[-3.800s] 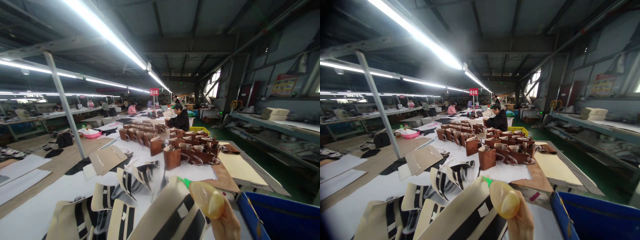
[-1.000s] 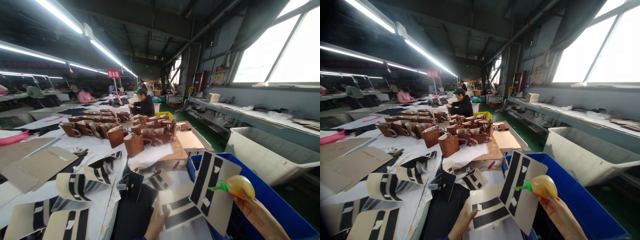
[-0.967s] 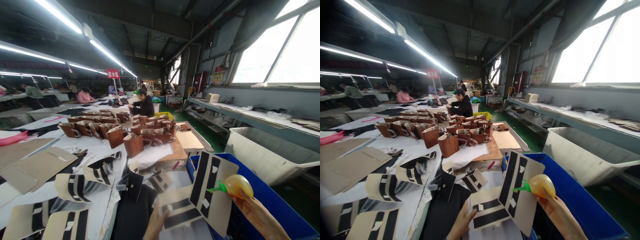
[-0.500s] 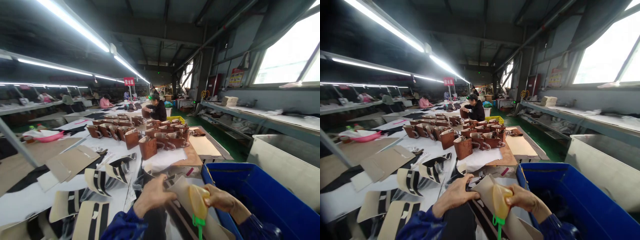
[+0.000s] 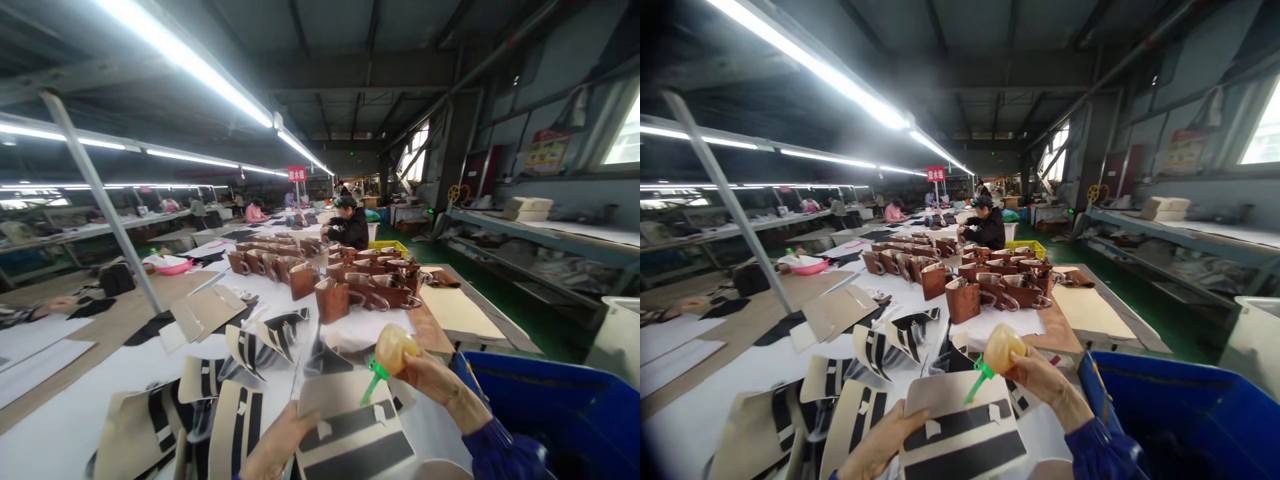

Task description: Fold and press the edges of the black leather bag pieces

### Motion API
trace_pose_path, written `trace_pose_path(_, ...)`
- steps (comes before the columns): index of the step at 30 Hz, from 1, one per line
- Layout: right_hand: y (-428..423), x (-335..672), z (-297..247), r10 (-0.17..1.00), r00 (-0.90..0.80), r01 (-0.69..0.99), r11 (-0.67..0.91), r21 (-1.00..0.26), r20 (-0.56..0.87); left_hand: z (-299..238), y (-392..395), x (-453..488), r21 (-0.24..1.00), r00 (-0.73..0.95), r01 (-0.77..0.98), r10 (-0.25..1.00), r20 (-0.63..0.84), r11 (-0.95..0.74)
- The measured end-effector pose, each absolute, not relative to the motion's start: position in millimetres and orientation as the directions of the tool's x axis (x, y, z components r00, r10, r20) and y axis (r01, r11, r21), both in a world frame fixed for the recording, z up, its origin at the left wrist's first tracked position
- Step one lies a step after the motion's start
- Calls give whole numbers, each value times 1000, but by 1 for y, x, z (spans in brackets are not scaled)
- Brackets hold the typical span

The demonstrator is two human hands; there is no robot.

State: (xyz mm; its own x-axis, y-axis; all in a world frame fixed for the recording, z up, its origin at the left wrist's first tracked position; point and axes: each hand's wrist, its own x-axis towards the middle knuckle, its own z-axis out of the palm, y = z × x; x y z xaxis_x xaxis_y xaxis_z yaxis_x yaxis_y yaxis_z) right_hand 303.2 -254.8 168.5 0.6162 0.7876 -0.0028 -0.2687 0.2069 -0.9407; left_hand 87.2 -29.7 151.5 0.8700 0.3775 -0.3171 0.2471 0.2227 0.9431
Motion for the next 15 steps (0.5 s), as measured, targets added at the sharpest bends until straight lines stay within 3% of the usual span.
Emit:
trace_pose_path(4,-233,275,186,613,785,-209,403,-891,93,141,-27,63,888,793,114,498,-352,446)
trace_pose_path(9,-194,218,199,514,840,-128,499,-857,174,152,-39,59,823,752,-69,572,-328,563)
trace_pose_path(12,-185,189,193,509,831,-59,481,-875,224,164,-47,57,797,745,-166,603,-286,581)
trace_pose_path(15,-186,173,185,576,783,-35,417,-908,234,180,-52,51,788,746,-224,621,-240,573)
